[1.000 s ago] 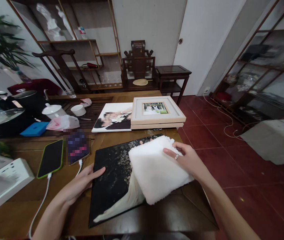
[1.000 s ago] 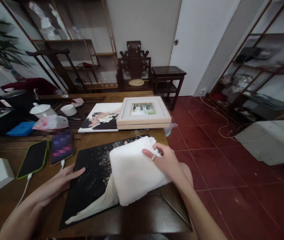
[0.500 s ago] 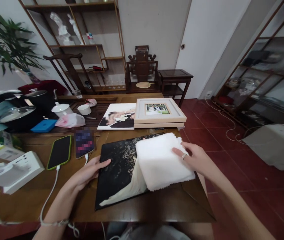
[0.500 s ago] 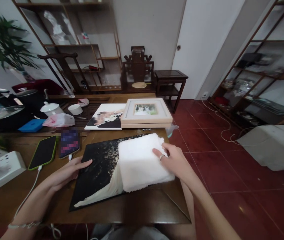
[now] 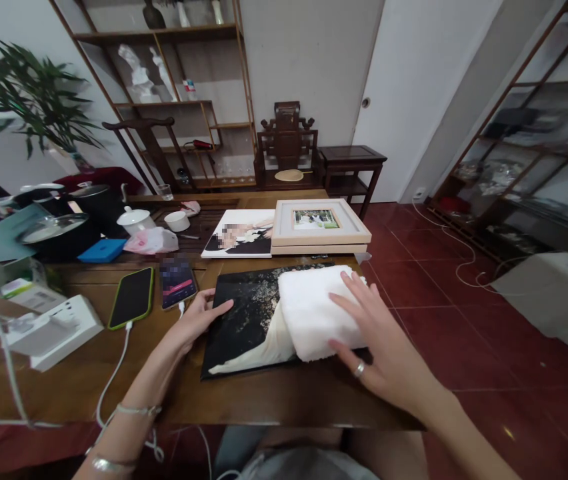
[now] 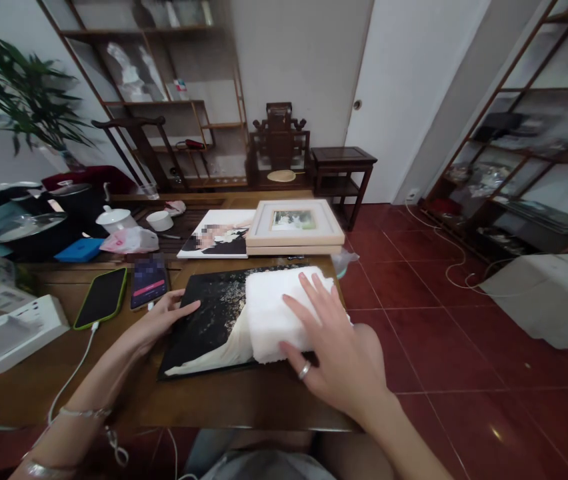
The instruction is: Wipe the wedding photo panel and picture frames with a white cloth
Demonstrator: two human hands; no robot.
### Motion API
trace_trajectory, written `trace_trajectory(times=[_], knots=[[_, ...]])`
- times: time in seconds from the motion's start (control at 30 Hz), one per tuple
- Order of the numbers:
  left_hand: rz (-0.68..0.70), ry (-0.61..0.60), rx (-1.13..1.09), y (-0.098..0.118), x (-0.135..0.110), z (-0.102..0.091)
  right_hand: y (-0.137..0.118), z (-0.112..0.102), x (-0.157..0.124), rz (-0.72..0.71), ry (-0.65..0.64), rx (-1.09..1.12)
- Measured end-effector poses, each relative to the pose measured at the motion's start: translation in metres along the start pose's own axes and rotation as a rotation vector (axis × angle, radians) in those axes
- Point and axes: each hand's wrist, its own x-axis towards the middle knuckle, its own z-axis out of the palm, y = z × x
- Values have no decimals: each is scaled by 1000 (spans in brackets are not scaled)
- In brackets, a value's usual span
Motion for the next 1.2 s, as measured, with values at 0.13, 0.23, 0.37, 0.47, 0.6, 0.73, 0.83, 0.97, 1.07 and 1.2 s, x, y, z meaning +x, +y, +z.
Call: trace_trajectory(times=[0.13,0.23,0.37,0.47,0.6,0.73,0.83,0.97,1.07,1.2], knots=[[56,4,63,-2,7,2,-7,21,-8,15,-145,-196],[115,5,136,-4,11,3,-3,31,-11,17,-117,-239],[223,62,276,-7,19,5,-10,30,-15,-161,-88,-143],[284,126,401,-7,24,6,-19,32,-18,-300,-99,-73],[337,132,516,-4,26,10,-23,36,-15,-349,-95,-118],[355,120,613,1,22,13,-18,35,-13,-292,-195,-128],[371,112,675,3,20,15,-15,35,-14,-231,-155,-126],[385,153,756,1,19,20,-20,37,-9,-123,-82,-153],[388,185,801,0,19,24,-24,40,0,-52,-26,-180],[411,205,827,0,19,27,-13,38,9,-61,85,-167]])
